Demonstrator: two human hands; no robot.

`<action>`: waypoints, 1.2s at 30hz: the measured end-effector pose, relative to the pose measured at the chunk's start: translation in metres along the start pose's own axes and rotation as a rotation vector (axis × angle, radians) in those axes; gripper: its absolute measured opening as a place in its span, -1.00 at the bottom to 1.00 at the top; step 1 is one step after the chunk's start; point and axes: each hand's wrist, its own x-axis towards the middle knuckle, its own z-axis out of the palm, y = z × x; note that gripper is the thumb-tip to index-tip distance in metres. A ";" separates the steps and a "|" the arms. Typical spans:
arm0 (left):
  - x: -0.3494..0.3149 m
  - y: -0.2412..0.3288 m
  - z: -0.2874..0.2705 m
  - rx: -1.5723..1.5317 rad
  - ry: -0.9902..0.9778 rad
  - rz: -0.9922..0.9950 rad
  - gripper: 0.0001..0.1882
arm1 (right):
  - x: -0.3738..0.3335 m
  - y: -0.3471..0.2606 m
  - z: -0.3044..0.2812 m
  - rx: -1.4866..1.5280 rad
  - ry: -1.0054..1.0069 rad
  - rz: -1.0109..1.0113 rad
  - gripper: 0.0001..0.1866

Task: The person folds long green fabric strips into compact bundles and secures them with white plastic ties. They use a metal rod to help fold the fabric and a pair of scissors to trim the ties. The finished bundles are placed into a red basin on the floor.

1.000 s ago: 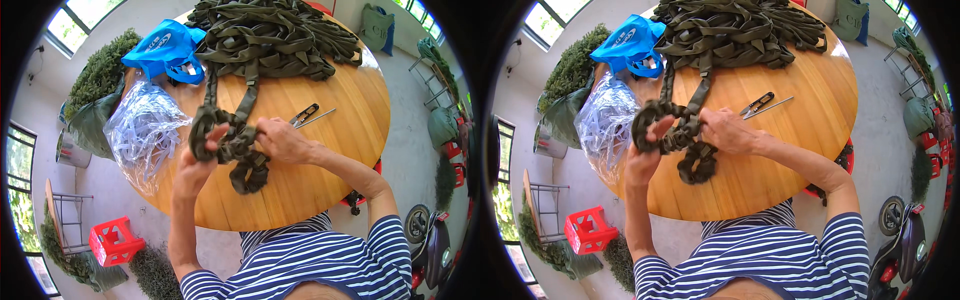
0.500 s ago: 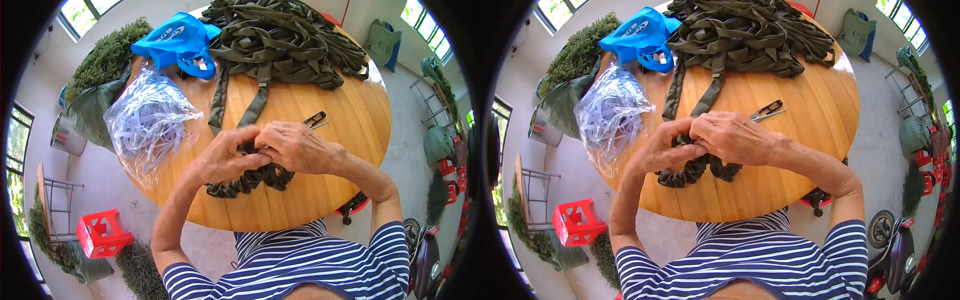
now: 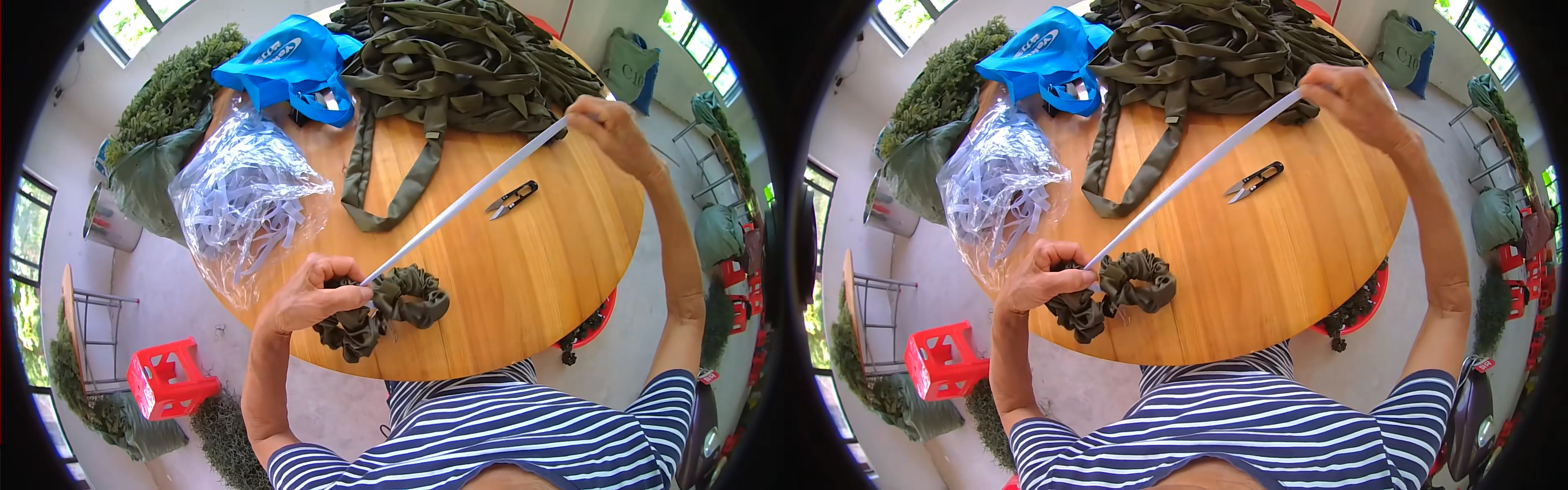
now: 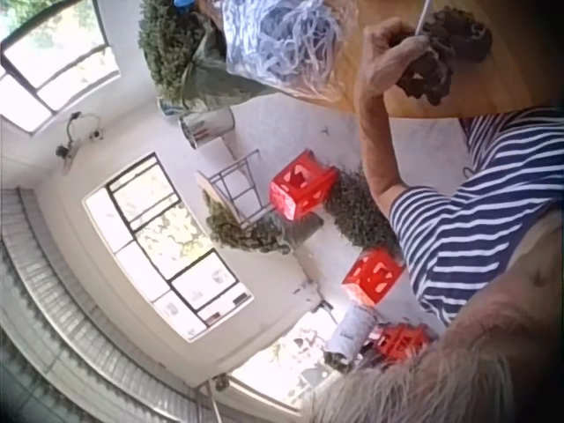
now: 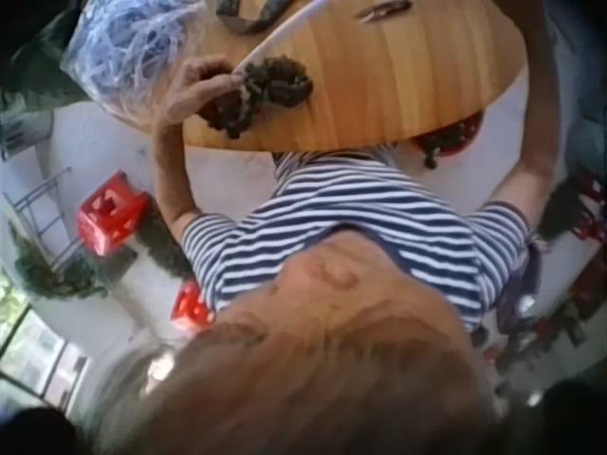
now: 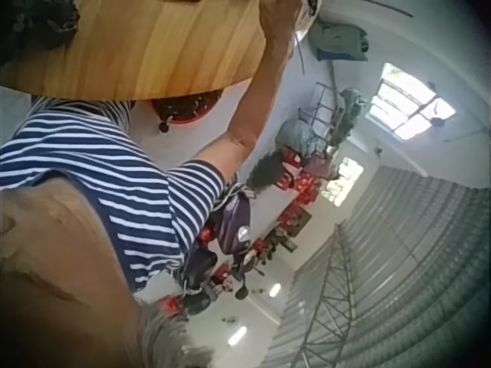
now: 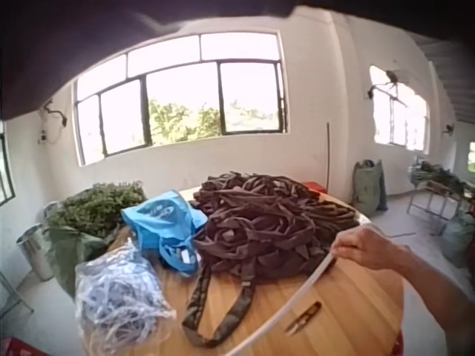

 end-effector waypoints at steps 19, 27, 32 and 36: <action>0.041 -0.010 0.033 0.048 0.088 0.044 -0.72 | -0.032 -0.057 0.113 0.058 -0.197 -0.339 -0.89; 0.051 0.013 0.018 0.335 0.429 0.282 -0.75 | -0.069 -0.001 0.089 -0.037 -0.096 0.470 -0.67; 0.144 0.045 0.014 0.637 0.500 0.262 -0.61 | -0.091 -0.018 0.102 -0.182 -0.129 0.741 -0.57; 0.219 0.043 0.036 0.885 0.818 0.275 -0.51 | -0.104 -0.018 0.108 -0.023 0.021 0.828 -0.59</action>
